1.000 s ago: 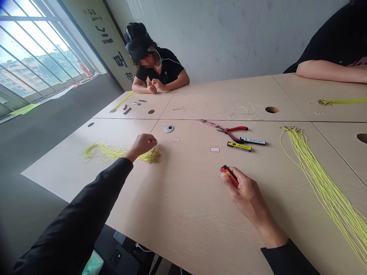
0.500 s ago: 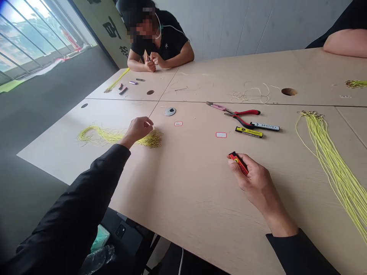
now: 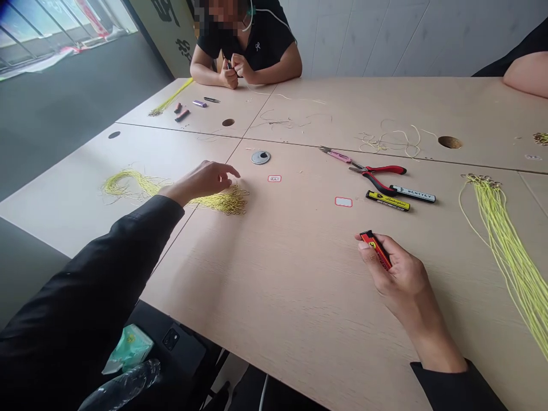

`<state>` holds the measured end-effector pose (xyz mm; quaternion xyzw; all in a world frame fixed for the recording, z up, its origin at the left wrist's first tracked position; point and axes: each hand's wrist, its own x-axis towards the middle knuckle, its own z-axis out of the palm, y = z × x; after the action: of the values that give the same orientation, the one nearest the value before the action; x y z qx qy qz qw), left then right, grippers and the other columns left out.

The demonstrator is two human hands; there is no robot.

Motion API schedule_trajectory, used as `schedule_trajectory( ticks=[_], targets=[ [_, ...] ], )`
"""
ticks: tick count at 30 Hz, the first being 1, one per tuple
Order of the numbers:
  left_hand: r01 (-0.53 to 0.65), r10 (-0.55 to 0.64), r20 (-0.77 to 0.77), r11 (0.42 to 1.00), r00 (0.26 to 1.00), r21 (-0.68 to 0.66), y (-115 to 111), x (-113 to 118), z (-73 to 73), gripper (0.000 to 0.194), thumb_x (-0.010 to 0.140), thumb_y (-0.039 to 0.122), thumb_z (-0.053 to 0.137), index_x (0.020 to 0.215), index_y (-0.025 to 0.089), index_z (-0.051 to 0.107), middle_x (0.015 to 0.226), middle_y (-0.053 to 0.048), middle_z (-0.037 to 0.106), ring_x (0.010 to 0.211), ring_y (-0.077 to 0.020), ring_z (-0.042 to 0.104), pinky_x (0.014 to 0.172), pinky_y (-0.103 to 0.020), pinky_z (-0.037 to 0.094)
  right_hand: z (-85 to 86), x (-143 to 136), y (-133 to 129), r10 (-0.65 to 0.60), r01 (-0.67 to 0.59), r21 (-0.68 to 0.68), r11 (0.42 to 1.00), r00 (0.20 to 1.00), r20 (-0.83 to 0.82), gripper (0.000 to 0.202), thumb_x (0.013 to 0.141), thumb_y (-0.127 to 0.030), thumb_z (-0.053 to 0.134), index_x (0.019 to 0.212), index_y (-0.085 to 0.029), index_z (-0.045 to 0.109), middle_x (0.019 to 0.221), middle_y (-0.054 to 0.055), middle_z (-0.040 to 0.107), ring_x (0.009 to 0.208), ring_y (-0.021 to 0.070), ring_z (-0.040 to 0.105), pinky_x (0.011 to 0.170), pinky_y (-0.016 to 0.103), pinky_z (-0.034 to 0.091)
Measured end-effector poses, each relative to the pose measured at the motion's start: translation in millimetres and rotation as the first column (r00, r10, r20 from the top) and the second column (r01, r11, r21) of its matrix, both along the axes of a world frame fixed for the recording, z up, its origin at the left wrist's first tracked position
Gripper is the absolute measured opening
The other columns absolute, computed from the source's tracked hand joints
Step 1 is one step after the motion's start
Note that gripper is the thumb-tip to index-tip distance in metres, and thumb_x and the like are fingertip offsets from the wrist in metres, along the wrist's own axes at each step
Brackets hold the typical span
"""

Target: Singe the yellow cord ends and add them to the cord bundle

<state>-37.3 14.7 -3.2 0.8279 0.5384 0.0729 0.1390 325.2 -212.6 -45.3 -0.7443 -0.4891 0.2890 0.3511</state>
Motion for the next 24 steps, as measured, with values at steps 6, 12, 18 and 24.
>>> schedule_trajectory(
  ticks=[6,12,18,24],
  targets=[
    [0.101,-0.102,-0.055,0.995,0.993,-0.018,6,-2,2.8,0.012,0.081,0.025,0.064,0.082,0.021,0.076,0.075,-0.003,0.063,0.07,-0.0161,0.053,0.081,-0.033,0.041,-1.2,0,0,-0.022,0.022,-0.028,0.999,1.0,-0.008,0.047,0.084,-0.064,0.059,0.107,-0.025,0.071,0.104,0.005,0.072,0.097,0.0266,0.065,0.084,0.034,0.048],
    [0.085,-0.08,-0.041,0.989,0.996,0.122,-3,6,4.0,0.01,0.074,0.017,0.063,0.076,0.015,0.072,0.085,-0.008,0.06,0.079,-0.0198,0.056,0.076,-0.034,0.045,-4.0,1,-1,-0.026,0.025,-0.017,1.0,0.999,-0.045,0.043,0.084,-0.065,0.059,0.104,-0.029,0.071,0.108,0.002,0.072,0.106,0.0266,0.064,0.085,0.034,0.049],
    [-0.078,0.056,0.124,0.98,0.991,0.181,-16,20,-7.7,0.01,0.072,0.012,0.063,0.063,0.017,0.062,0.077,-0.007,0.056,0.071,-0.0195,0.053,0.071,-0.037,0.046,-2.7,0,1,0.004,-0.005,-0.011,1.0,0.998,-0.068,0.043,0.086,-0.064,0.058,0.103,-0.027,0.07,0.105,0.004,0.071,0.103,0.0265,0.064,0.083,0.034,0.049],
    [-0.306,0.119,0.44,0.872,0.89,0.383,-37,45,-6.0,0.009,0.079,0.013,0.064,0.072,0.019,0.063,0.081,-0.006,0.059,0.076,-0.0189,0.054,0.075,-0.038,0.047,-9.4,2,2,0.062,-0.054,0.072,0.996,0.991,-0.116,0.044,0.088,-0.06,0.059,0.108,-0.022,0.068,0.095,0.005,0.068,0.089,0.022,0.063,0.074,0.03,0.049]
  ],
)
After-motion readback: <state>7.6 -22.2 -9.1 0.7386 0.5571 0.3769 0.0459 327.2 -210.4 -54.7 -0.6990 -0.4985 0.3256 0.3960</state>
